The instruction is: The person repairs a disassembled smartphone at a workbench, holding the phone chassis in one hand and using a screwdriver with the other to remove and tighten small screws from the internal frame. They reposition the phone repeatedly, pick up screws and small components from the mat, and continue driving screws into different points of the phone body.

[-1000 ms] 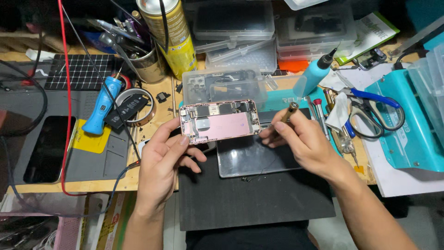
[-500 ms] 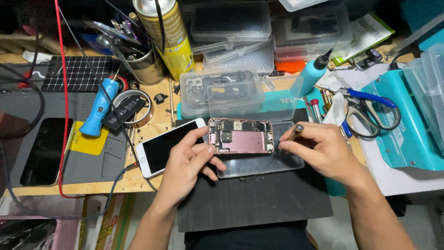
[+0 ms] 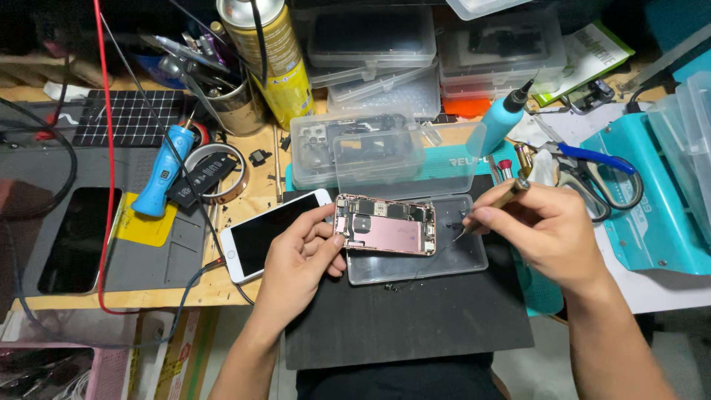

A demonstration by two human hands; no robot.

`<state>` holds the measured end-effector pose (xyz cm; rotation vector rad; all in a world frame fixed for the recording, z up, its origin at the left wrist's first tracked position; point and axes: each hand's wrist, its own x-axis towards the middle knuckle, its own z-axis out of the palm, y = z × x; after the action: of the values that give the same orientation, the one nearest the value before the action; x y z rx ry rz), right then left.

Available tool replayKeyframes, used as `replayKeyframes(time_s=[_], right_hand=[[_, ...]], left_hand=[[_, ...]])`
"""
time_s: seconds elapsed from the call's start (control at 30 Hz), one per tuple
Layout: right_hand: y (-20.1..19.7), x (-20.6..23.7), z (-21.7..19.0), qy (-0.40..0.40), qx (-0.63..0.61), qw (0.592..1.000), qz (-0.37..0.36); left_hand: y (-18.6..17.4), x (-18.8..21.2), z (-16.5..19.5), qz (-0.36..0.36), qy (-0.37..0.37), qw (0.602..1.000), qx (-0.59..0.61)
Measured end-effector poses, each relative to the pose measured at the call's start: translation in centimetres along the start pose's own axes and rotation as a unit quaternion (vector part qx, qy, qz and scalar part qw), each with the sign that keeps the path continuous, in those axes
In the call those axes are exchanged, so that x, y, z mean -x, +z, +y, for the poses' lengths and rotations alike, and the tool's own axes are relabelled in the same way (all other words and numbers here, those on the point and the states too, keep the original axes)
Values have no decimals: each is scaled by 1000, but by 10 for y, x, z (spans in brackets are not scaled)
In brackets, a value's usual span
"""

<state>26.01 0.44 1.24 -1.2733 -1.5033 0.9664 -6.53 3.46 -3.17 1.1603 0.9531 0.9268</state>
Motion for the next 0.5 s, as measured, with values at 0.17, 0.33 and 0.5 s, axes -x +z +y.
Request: replayKeyframes(time_s=[0.17, 0.33, 0.5], right_hand=[[9, -4, -1, -21, -127, 991, 29], [21, -9, -1, -40, -163, 986, 24], [31, -14, -3, -43, -204, 978, 15]], left_hand=[[2, 6, 10, 30, -22, 994, -103], [8, 12, 34, 40, -20, 964, -261], [17, 14, 55, 121, 105, 907, -389]])
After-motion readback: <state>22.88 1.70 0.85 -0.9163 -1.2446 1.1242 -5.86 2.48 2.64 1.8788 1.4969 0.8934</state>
